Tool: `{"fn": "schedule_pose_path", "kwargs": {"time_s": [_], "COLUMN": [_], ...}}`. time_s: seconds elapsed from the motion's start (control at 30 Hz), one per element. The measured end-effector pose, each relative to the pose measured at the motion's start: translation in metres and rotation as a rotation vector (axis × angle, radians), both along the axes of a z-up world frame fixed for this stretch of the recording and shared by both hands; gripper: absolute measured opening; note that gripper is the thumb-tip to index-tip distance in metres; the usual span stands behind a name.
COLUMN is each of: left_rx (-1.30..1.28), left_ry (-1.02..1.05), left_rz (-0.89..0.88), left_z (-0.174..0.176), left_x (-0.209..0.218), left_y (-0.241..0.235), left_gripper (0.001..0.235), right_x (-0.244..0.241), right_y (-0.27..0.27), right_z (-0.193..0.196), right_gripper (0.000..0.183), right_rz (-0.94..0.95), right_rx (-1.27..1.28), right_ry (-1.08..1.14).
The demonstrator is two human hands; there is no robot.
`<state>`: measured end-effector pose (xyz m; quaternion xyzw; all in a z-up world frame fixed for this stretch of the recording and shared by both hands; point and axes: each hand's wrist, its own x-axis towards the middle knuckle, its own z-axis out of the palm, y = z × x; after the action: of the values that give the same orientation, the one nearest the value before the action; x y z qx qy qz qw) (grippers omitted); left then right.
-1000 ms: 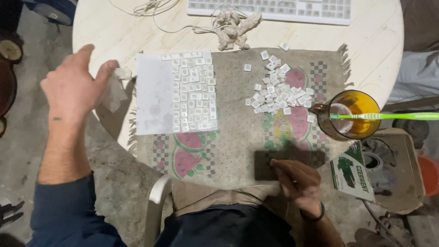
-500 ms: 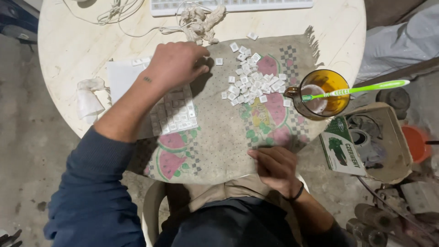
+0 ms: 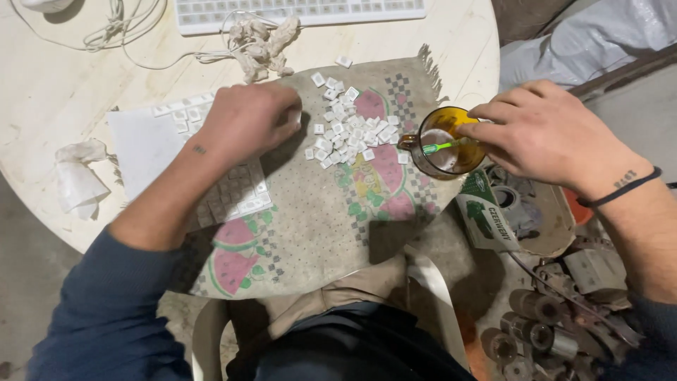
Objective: Cleaning keyboard keycaps with a toothbrush and a tissue.
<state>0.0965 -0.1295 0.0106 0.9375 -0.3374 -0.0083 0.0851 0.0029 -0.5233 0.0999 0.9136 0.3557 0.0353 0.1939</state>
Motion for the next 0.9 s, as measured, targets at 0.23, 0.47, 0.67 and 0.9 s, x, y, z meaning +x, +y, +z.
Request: {"fn": "schedule_pose_path", "kwargs": {"time_s": [0.23,0.47,0.67,0.9], "left_rx": [-0.198,-0.583,-0.727,-1.049], "left_ry": [0.416,0.575,0.674,0.796], "left_rz": [0.111,0.413,0.482,0.300], "left_z": [0.000,-0.009,-0.016,-0.032], "left_x": [-0.140,-0.201,-0.200,-0.192], "left_y": [0.057,0.054,0.034,0.014], "left_gripper": [0.024,0.030,0.029,0.027], "right_x": [0.002,0.000,-0.017,-0.019], "right_y": [-0.001,-0.003,0.011,0.015], "right_z": [-0.004,0.004,0.008,0.002], "right_gripper": [0.062,0.040,0.026,0.028], "right_rz": [-0.225,-0.292,-0.141,-0.116], "right_rx": [-0.045,-0.115,-0.311,-0.153], "right_ry": [0.135,0.181,0.081,0.048]}}
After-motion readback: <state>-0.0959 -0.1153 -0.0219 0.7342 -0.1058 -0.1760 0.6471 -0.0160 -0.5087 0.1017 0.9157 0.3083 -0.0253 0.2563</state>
